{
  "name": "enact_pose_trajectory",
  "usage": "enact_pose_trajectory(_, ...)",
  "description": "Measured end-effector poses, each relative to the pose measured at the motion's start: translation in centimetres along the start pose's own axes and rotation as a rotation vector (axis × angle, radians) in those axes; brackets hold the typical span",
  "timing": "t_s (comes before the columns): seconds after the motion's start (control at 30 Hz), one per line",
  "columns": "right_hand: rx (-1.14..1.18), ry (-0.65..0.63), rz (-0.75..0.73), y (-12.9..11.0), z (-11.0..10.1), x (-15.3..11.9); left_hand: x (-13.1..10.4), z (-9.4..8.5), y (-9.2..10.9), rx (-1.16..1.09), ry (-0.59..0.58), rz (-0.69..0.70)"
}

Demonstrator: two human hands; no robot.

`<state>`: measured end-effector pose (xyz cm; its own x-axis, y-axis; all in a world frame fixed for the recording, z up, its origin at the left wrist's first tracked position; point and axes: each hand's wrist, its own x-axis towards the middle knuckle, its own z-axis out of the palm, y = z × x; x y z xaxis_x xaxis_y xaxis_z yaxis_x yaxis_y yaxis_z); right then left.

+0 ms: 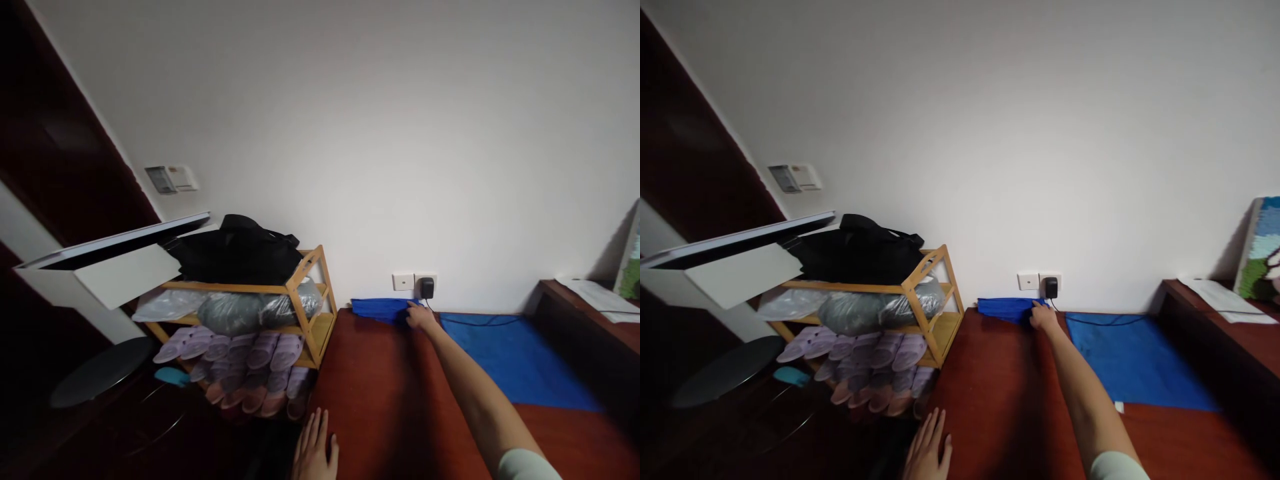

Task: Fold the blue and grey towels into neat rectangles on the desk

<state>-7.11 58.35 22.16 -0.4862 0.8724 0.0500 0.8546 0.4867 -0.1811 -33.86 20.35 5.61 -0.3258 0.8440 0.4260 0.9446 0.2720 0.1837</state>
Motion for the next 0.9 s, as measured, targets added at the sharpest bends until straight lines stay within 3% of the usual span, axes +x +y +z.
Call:
enact_pose_trajectory(0.13,0.062,0.149,-0.096,-1.7,-3.9,-0.9,0.0,-0.6,0.6,-0.011,-0.007,-0.025)
enact_pose_trajectory(0.23,0.104,0.312,-0.183,-3.8,-7.4,-4.4,0.2,-1.1,1.0,-0.021,-0.008,-0.029)
enact_pose_trajectory(0.33,0.176,0.495,-0.274,-5.3,-9.6,-12.0,0.4,-1.3,1.2,-0.021,-0.008,-0.029)
enact_pose_trajectory(0.43,0.392,0.737,-0.408,-5.7,-9.4,-22.2,0.7,-1.4,1.4,-0.019,-0.012,-0.034)
enact_pose_trajectory(0.57,0.504,0.749,-0.362,-5.2,-7.5,-34.0,1.2,-2.2,1.5,-0.047,-0.014,-0.031)
enact_pose_trajectory(0.67,0.542,0.735,-0.296,-4.5,-6.9,-39.3,1.6,-4.0,2.4,-0.123,-0.009,-0.018)
enact_pose_trajectory(0.77,0.592,0.710,-0.184,-3.6,-7.3,-42.4,1.2,-7.2,5.8,-0.304,-0.029,-0.055)
enact_pose_trajectory(0.9,0.689,0.675,-0.085,-2.8,-8.1,-44.5,-2.9,-12.6,15.0,-0.789,-0.211,-0.041)
